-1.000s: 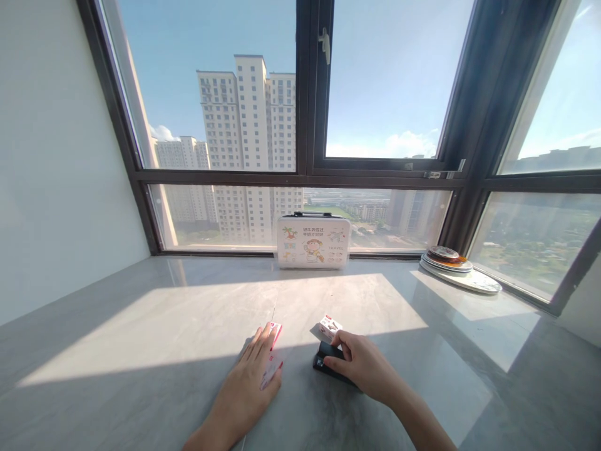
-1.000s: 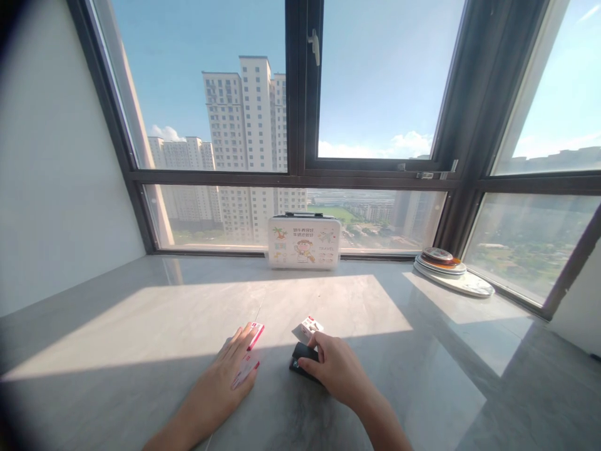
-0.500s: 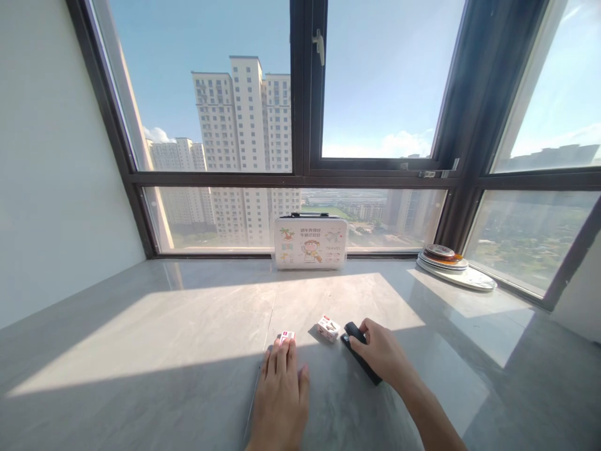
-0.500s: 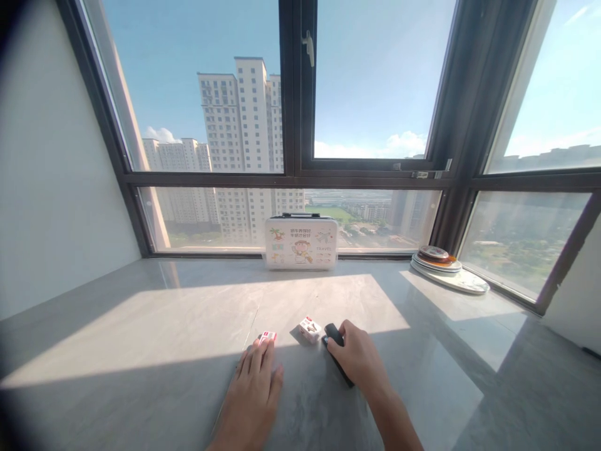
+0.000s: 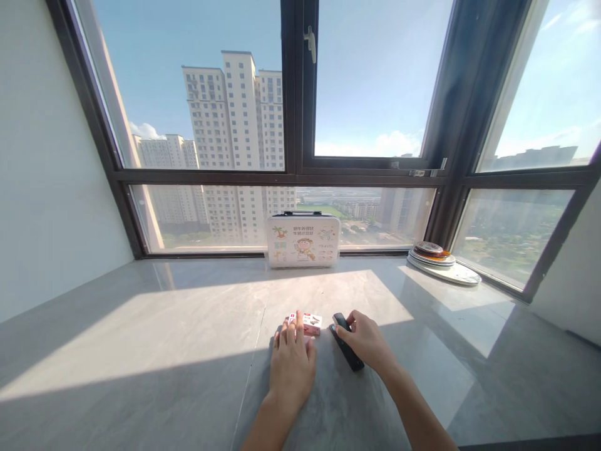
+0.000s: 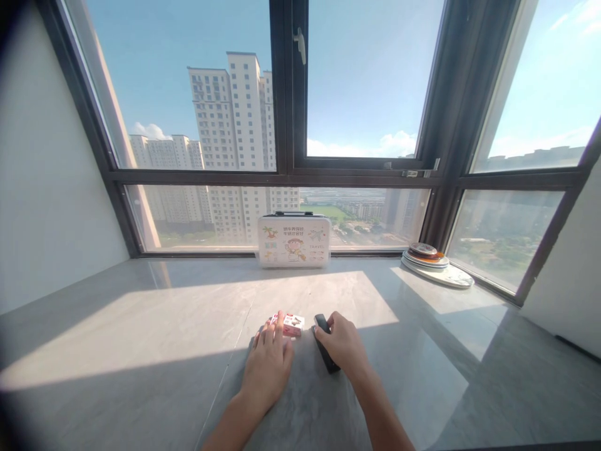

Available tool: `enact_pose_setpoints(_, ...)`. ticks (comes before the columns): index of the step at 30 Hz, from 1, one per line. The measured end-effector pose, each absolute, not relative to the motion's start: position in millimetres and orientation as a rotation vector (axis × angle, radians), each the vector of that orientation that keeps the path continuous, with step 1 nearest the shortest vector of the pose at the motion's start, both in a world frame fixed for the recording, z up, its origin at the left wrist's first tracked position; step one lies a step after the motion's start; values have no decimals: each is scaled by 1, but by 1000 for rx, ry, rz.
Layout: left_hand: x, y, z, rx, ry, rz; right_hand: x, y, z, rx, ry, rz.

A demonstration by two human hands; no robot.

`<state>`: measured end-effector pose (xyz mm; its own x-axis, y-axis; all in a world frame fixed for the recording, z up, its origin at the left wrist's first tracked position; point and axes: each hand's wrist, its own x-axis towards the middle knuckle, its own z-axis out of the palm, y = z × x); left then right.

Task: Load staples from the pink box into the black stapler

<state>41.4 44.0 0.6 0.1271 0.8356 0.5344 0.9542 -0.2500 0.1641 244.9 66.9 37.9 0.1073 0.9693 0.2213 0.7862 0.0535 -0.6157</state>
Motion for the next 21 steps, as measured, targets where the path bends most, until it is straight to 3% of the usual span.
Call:
enact_pose_setpoints(9, 40, 18, 0, -2197, -1778, -812, 234, 111, 57, -1748, -1815, 335)
enact_pose_setpoints(15, 41, 14, -3, -2195, -1768, -829, 229, 81, 48, -1691, -1861, 384)
enact_pose_setpoints(21, 43, 16, 6, -2240, -1714, -804, 217, 45, 28, -1421, -1722, 977)
